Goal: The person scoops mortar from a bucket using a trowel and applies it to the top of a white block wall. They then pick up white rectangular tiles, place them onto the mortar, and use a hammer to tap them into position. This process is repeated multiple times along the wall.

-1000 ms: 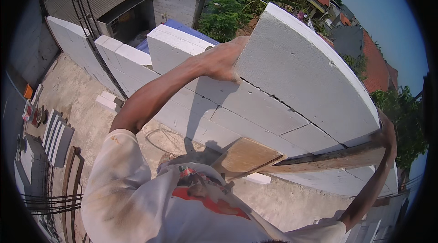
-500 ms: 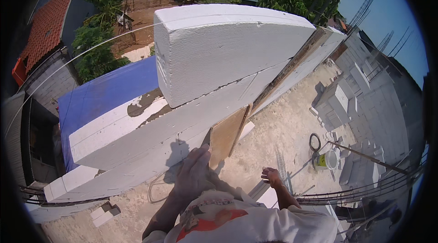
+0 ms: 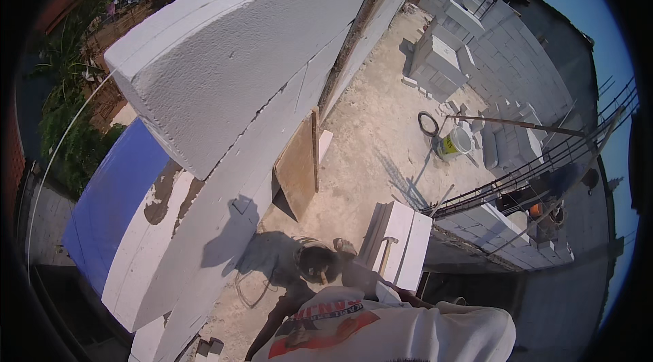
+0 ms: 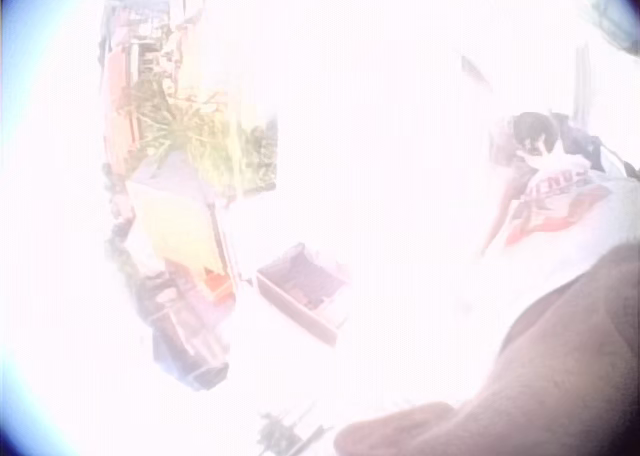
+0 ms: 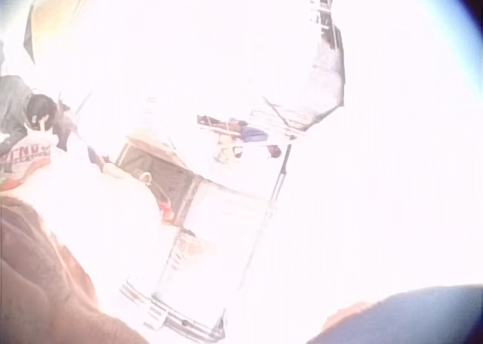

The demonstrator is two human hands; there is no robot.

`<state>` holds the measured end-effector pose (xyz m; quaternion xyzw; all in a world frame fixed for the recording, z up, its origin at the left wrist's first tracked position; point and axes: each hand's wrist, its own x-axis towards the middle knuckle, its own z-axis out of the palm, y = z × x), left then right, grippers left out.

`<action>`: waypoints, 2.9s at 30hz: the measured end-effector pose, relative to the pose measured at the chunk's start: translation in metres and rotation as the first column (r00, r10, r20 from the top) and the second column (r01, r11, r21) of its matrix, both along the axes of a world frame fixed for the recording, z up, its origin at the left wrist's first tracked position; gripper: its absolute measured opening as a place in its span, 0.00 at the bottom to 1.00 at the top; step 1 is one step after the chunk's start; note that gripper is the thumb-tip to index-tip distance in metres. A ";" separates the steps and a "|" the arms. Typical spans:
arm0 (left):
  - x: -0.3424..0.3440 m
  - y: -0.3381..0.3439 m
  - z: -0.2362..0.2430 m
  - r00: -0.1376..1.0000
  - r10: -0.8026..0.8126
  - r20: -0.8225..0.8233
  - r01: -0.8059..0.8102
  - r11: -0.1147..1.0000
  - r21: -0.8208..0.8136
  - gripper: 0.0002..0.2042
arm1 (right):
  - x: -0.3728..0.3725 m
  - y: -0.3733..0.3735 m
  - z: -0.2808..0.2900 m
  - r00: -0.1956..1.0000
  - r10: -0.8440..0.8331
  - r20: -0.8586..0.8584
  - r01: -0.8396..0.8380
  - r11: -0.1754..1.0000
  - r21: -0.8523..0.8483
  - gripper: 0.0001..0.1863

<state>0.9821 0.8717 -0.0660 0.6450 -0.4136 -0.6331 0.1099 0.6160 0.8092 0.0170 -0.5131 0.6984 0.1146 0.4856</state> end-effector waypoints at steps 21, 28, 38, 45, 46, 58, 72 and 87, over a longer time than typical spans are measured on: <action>-0.036 -0.038 0.053 0.889 -0.381 0.253 0.353 0.924 0.149 0.45 | -0.040 0.175 0.002 0.718 -0.667 0.198 0.696 0.687 -0.210 0.22; -0.060 -0.035 -0.033 0.640 -0.717 0.275 0.622 0.694 0.362 0.49 | -0.107 0.225 -0.006 0.842 -0.443 0.306 0.468 0.884 -0.009 0.31; -0.196 -0.003 0.066 0.394 -0.879 0.271 0.743 0.477 0.469 0.49 | -0.124 0.333 -0.086 0.612 -0.786 0.088 0.711 0.595 0.375 0.19; -0.169 0.076 0.010 0.363 -0.899 0.246 0.628 0.431 0.648 0.58 | -0.176 0.315 -0.177 0.856 -0.515 -0.046 0.503 0.809 0.304 0.29; -0.158 0.093 0.003 0.463 -0.855 0.232 0.578 0.490 0.652 0.59 | -0.191 0.309 -0.210 0.825 -0.564 -0.015 0.543 0.786 0.295 0.28; -0.136 0.189 -0.011 0.663 -0.700 0.267 0.357 0.609 0.709 0.48 | -0.372 0.096 -0.493 0.759 -0.582 -0.291 0.528 0.813 -0.246 0.44; -0.124 0.176 0.011 0.923 -0.240 0.300 0.070 0.873 0.483 0.30 | -0.293 0.060 -0.355 0.567 -0.819 -0.089 0.769 0.565 -0.298 0.27; 0.010 -0.104 0.364 0.801 0.588 -0.114 -0.257 0.165 -0.952 0.23 | -0.017 0.049 0.026 0.632 -0.591 0.501 0.611 0.778 0.147 0.11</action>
